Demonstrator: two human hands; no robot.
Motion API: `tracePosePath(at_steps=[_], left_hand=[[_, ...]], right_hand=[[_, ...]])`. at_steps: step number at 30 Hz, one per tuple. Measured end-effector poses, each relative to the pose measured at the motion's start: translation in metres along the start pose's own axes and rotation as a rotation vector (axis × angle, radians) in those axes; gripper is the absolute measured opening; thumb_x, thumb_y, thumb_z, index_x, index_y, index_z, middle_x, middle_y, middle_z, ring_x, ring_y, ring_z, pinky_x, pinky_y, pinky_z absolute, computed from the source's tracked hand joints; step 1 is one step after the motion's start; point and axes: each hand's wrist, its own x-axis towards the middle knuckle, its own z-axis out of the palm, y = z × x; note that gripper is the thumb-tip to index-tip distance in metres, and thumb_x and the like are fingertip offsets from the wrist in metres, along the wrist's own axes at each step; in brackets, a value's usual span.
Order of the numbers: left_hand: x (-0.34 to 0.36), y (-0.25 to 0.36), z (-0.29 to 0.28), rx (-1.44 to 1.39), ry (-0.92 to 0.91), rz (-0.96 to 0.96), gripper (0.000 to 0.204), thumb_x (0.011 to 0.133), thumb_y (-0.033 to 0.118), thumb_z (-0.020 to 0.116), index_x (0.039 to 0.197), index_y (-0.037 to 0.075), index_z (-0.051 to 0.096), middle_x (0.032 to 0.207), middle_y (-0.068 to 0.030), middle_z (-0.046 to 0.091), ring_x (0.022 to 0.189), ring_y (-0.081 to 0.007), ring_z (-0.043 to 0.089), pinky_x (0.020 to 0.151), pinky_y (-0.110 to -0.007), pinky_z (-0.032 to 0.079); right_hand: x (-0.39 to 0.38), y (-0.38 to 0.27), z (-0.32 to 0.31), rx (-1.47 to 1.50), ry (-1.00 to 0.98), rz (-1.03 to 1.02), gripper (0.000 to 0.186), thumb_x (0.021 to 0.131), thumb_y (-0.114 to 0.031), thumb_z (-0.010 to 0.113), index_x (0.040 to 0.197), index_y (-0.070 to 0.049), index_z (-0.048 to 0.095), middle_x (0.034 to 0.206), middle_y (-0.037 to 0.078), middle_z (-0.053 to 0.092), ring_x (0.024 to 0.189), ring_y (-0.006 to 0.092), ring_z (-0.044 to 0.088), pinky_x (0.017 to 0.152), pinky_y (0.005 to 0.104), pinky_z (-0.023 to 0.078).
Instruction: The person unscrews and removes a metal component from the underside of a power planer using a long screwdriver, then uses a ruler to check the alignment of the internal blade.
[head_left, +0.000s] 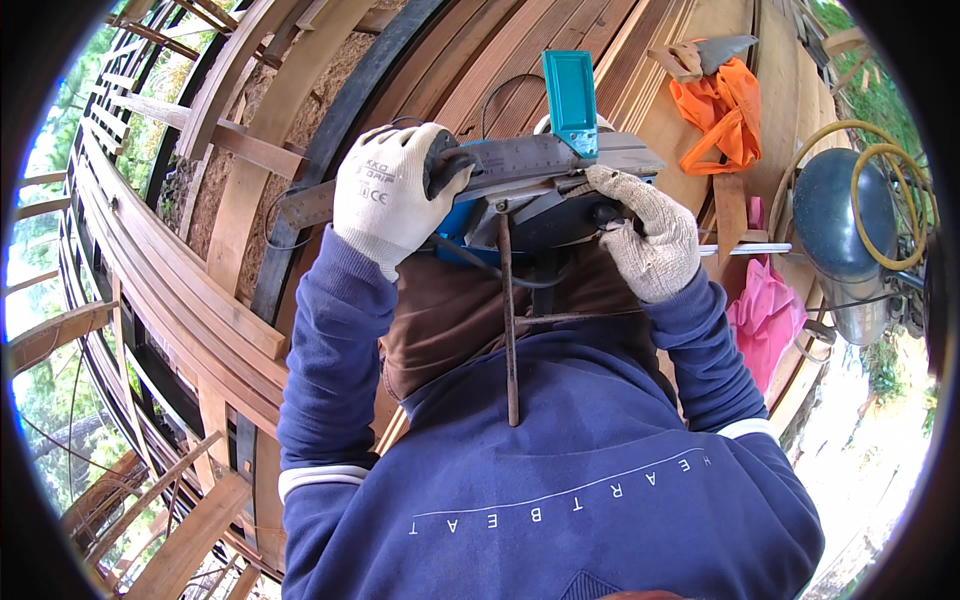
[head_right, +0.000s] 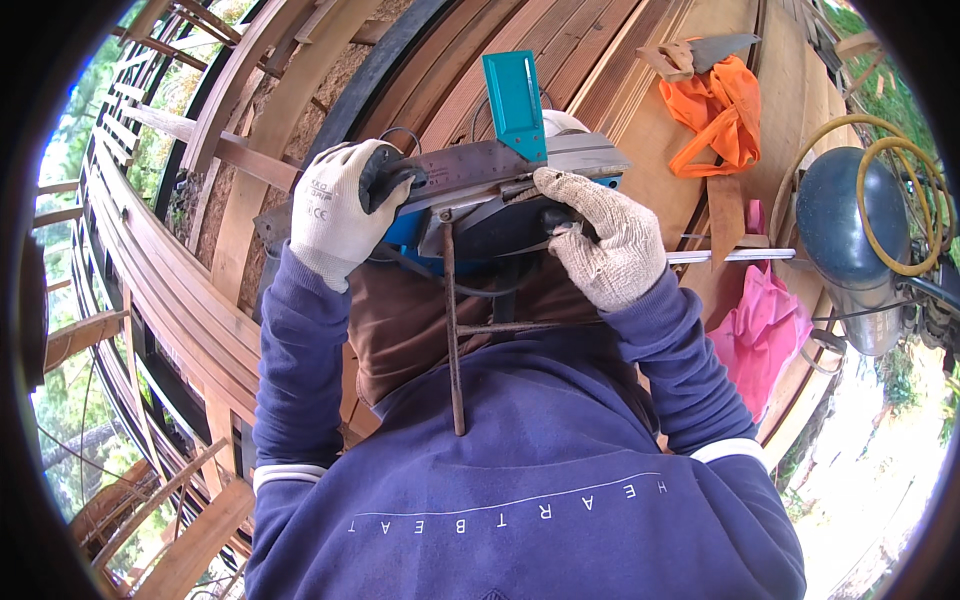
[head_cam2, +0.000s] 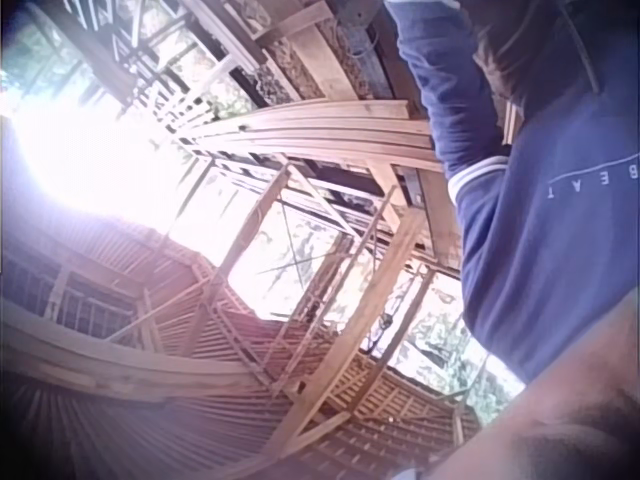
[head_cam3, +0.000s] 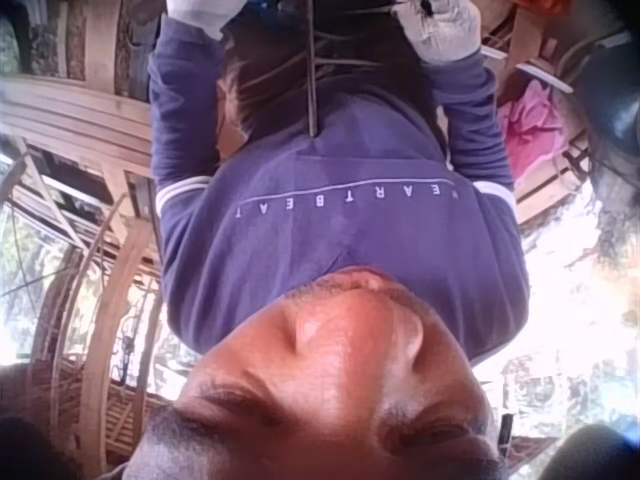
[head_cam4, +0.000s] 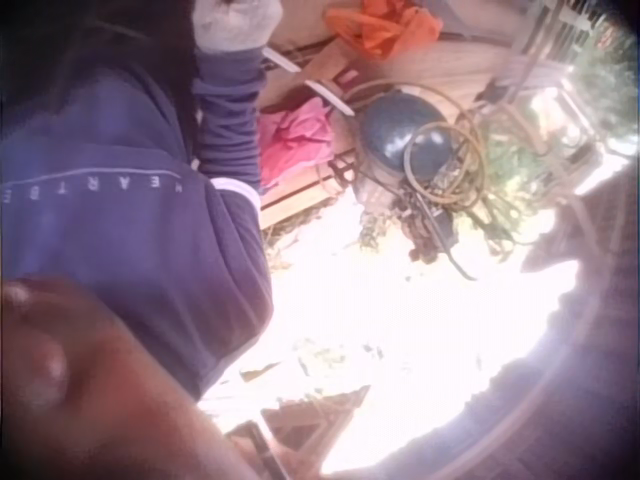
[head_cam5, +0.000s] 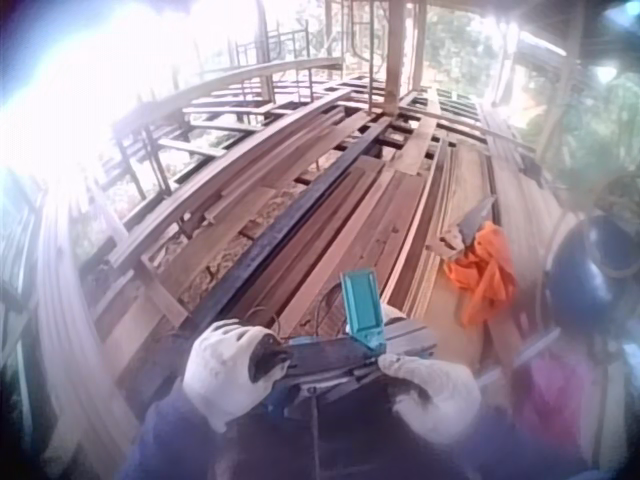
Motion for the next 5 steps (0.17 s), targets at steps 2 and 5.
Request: tracePosePath(at_steps=[2, 5], left_hand=[[0.0, 0.0002, -0.0004, -0.001, -0.014, -0.008, 0.035, 0.078, 0.025, 0.082, 0.107, 0.007, 0.071, 0.097, -0.0144, 0.073, 0.097, -0.0363, 0.07, 0.09, -0.045, 0.055], [-0.0001, -0.0002, -0.0004, -0.004, -0.015, -0.008, 0.035, 0.079, 0.025, 0.082, 0.107, 0.008, 0.071, 0.097, -0.0142, 0.074, 0.098, -0.0361, 0.07, 0.091, -0.045, 0.055]], right_hand=[[0.0006, -0.0012, -0.0005, 0.007, -0.006, 0.005, 0.051, 0.08, 0.006, 0.066, 0.13, -0.003, 0.07, 0.117, 0.018, 0.075, 0.104, 0.0264, 0.075, 0.089, 0.0324, 0.058], [0.0021, -0.0018, -0.0013, -0.027, -0.019, -0.002, 0.05, 0.081, 0.005, 0.066, 0.131, -0.004, 0.07, 0.119, 0.016, 0.075, 0.104, 0.0294, 0.075, 0.09, 0.0332, 0.058]])
